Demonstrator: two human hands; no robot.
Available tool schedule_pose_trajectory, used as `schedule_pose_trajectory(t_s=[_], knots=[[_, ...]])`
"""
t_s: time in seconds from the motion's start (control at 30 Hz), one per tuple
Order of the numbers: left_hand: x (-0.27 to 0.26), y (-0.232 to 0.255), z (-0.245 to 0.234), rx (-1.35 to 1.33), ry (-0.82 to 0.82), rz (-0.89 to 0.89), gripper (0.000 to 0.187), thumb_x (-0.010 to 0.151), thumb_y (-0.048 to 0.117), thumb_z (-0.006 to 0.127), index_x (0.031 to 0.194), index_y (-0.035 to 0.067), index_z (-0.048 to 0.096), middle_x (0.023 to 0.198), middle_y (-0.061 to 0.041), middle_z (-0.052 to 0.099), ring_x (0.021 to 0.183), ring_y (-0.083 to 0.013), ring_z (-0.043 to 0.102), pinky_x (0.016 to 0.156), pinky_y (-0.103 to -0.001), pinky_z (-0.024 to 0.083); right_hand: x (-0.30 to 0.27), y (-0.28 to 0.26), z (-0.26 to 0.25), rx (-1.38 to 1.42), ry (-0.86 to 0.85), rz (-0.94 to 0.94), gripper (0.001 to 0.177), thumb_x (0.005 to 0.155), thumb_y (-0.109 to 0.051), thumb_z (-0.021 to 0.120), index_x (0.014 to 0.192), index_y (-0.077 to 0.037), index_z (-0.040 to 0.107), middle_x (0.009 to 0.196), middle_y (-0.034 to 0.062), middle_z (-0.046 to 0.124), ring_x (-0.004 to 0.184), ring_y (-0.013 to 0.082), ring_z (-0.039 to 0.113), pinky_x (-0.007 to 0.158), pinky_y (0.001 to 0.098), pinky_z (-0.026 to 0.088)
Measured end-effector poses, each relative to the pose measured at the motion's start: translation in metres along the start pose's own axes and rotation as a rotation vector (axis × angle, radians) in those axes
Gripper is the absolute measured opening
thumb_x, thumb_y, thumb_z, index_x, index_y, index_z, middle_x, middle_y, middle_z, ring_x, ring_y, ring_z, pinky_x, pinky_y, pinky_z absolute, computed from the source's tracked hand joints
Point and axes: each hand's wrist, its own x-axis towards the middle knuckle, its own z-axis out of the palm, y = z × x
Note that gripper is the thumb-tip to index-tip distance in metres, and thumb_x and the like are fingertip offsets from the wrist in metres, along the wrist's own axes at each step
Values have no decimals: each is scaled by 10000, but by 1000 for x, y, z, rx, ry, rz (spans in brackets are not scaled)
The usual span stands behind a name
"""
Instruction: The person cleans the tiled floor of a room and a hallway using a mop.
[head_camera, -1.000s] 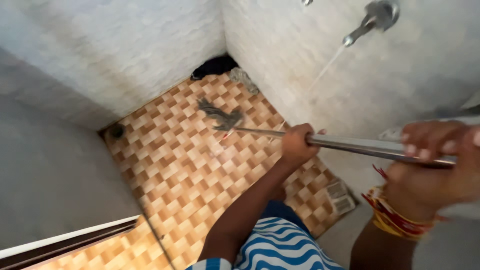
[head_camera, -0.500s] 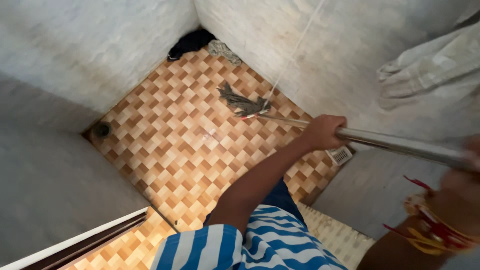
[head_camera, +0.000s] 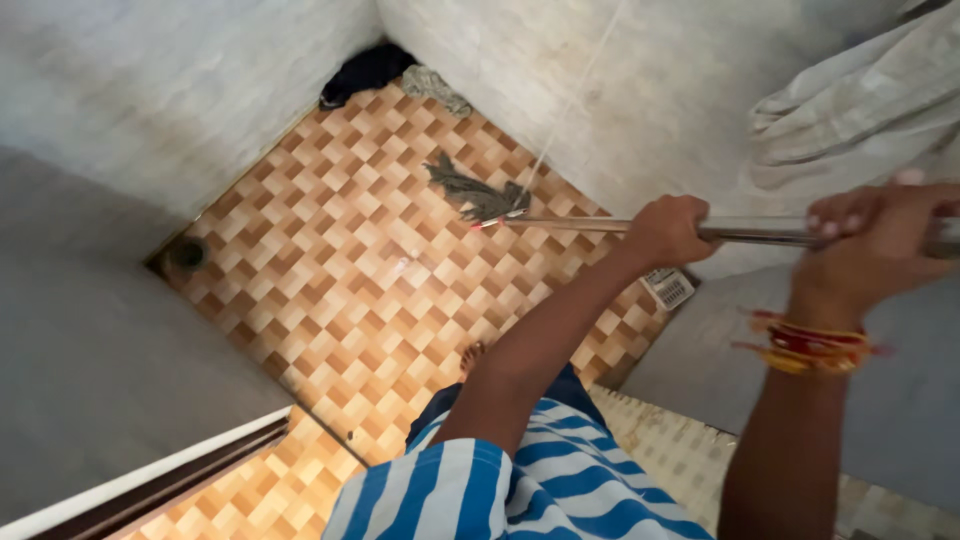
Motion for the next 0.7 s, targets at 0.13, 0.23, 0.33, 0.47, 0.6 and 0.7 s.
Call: schedule_pose_trajectory(t_s=[0.13,0.23,0.33,0.47,0.6,0.7], knots=[[-15,16,2,-34,-33,10,464,689,519,789,662,83,634,663,-125,679,618,-311,677,574,-461,518,-5,-22,-32,-188,-7,33,392,1203,-99,491,814,-65,449,689,74,475,565,187,442,624,330,427],[-31,15,-2,-106,29,-15,419,707,491,769,677,107,604,638,-93,666,605,-295,674,571,-434,519,-13,-15,-21,-237,3,-18,437,1185,-67,497,754,-77,425,693,91,492,568,207,467,614,333,422],[-33,9,-5,-86,74,18,422,729,478,775,690,103,586,628,-92,640,592,-303,653,575,-440,506,-18,-16,1,-237,32,-69,411,1138,-34,531,742,-76,427,663,90,473,540,212,464,576,334,402],[-27,7,-7,-109,175,77,403,719,446,783,686,104,571,611,-86,632,605,-322,647,570,-448,490,-12,-20,19,-203,32,-62,497,1153,-45,540,686,-104,381,644,91,465,538,212,461,579,333,402],[-20,5,-2,-90,129,72,407,723,429,785,681,96,554,603,-92,626,595,-319,649,570,-445,494,-4,-12,1,-215,36,-62,491,1141,-55,518,676,-114,373,643,96,476,536,210,464,583,332,406],[-23,7,2,-94,119,80,408,731,423,792,682,97,551,611,-98,623,603,-322,650,578,-447,495,-1,-4,-23,-215,-8,-60,461,1152,-73,486,700,-92,399,672,120,508,567,225,490,606,334,415]])
